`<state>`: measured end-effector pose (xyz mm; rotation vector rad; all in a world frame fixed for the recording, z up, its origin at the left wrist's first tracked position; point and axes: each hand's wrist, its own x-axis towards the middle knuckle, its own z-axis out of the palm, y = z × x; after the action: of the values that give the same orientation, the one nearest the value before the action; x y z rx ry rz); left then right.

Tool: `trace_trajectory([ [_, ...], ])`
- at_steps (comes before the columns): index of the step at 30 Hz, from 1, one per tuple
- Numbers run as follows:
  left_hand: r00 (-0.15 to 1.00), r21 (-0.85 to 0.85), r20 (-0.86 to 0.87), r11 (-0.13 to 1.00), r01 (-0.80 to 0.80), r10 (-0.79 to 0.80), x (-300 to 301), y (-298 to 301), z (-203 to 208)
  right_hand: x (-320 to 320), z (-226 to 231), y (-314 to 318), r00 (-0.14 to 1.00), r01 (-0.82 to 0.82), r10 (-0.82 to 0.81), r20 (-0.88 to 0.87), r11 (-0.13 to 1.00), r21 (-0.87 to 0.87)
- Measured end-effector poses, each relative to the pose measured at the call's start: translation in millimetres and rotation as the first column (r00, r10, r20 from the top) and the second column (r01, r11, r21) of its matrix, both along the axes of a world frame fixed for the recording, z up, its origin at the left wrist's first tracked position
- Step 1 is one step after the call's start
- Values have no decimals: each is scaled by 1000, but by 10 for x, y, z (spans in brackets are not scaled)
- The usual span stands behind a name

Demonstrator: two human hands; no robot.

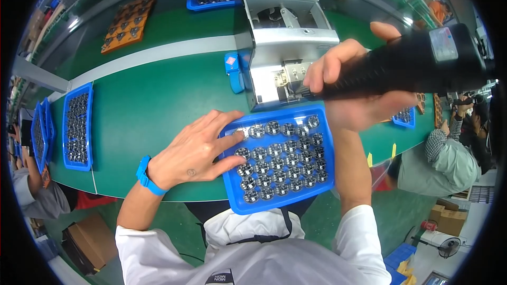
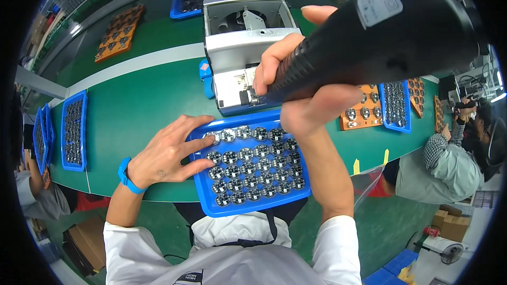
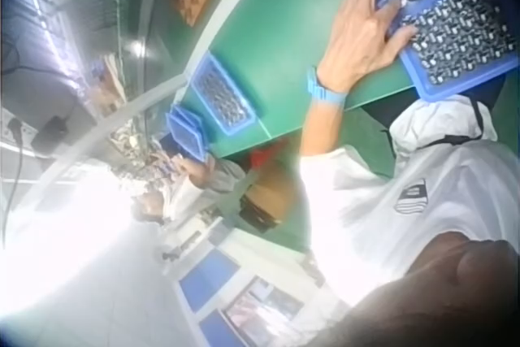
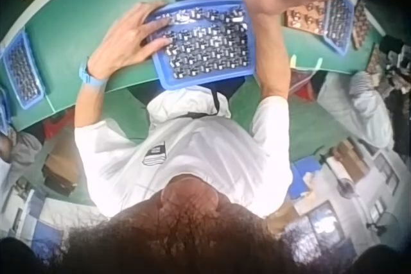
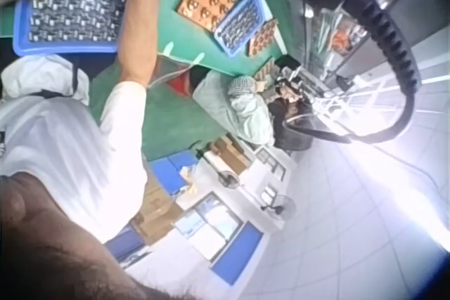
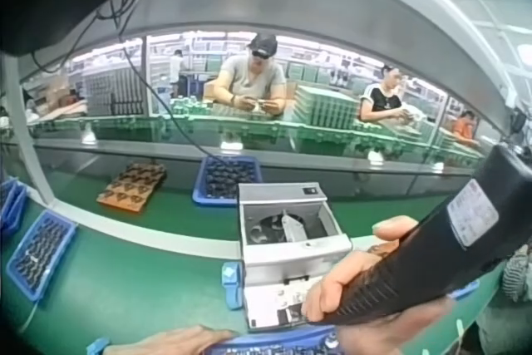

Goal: The person fastens screws into small electronic components held in a tray using an electric screwdriver.

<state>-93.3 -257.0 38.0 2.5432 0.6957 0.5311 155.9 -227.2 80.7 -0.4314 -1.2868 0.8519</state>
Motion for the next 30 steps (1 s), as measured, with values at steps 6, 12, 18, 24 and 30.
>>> trace_trajectory([
  [6,1000,-46,22,999,-8,9,-24,-1,15,-173,76,-178,971,108,-64,231,977,-184],
  [12,1000,-147,3,989,-15,15,-47,34,23,-452,-94,-230,898,-399,436,53,861,-315],
  [18,999,-137,46,991,-2,9,-57,31,9,-597,-206,-243,883,-373,449,138,848,-376],
  [24,999,-137,42,991,12,-7,-67,45,-4,-638,-261,-257,895,-347,426,131,850,-396],
  [30,999,-140,35,990,16,-11,-81,33,-19,-629,-297,-264,882,-356,448,145,836,-418],
])
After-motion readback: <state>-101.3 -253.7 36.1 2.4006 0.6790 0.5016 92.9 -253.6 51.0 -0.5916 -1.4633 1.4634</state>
